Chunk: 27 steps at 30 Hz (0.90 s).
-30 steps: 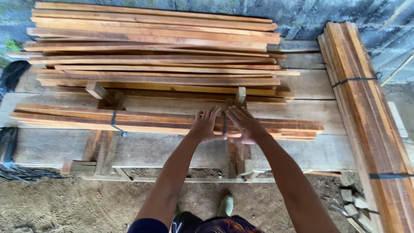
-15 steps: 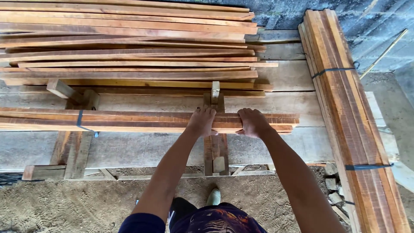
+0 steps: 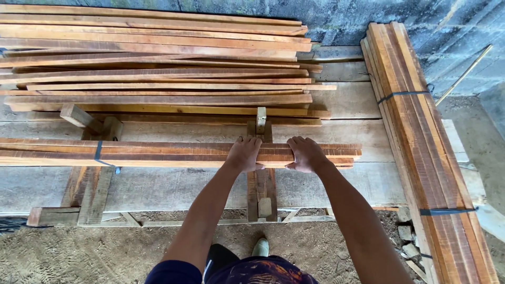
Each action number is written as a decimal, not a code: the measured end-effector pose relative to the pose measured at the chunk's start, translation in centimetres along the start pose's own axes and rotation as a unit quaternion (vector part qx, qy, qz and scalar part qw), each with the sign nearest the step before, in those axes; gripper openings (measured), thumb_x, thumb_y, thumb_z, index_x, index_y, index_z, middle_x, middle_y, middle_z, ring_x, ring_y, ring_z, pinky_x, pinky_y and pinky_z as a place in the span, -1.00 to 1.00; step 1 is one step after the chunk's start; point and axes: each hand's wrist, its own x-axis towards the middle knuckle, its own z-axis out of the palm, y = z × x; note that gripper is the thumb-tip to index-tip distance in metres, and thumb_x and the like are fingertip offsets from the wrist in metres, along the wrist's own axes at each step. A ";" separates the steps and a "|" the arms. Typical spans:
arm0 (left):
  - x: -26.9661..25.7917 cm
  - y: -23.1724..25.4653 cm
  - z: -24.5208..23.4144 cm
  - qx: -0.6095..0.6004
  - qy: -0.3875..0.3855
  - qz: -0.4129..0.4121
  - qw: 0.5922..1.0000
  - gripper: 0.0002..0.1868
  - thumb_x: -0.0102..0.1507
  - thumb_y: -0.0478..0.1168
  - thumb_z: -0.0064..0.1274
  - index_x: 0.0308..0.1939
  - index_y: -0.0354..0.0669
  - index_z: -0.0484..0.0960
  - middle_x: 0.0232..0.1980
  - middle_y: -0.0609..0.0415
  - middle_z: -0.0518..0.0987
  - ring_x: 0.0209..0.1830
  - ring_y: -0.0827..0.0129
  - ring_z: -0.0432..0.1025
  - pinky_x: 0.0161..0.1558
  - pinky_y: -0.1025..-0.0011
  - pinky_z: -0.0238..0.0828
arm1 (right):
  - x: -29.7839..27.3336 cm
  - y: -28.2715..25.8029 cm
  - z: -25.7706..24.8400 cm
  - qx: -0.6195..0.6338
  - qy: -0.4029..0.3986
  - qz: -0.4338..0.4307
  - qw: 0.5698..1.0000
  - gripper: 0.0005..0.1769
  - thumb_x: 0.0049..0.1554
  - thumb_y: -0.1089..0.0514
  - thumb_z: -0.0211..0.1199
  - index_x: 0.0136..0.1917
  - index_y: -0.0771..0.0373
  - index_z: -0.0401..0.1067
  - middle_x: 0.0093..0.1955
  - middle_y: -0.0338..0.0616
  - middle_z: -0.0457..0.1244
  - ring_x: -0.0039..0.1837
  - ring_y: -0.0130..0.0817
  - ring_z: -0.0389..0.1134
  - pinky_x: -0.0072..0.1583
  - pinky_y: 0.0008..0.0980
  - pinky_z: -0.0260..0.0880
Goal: Bundle several thin wood strips together using elastic straps on a workbench.
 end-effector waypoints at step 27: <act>-19.5 -23.7 3.3 0.087 0.150 -0.046 0.984 0.13 -0.14 0.19 0.48 0.45 0.15 0.28 0.29 0.05 0.44 0.37 0.19 0.36 0.41 0.18 0.17 | 6.3 -18.2 -2.7 0.006 0.009 0.127 0.992 0.39 -0.22 -0.68 0.41 0.56 0.14 -0.02 0.63 0.03 -0.07 0.70 0.02 -0.15 0.62 0.26 -0.29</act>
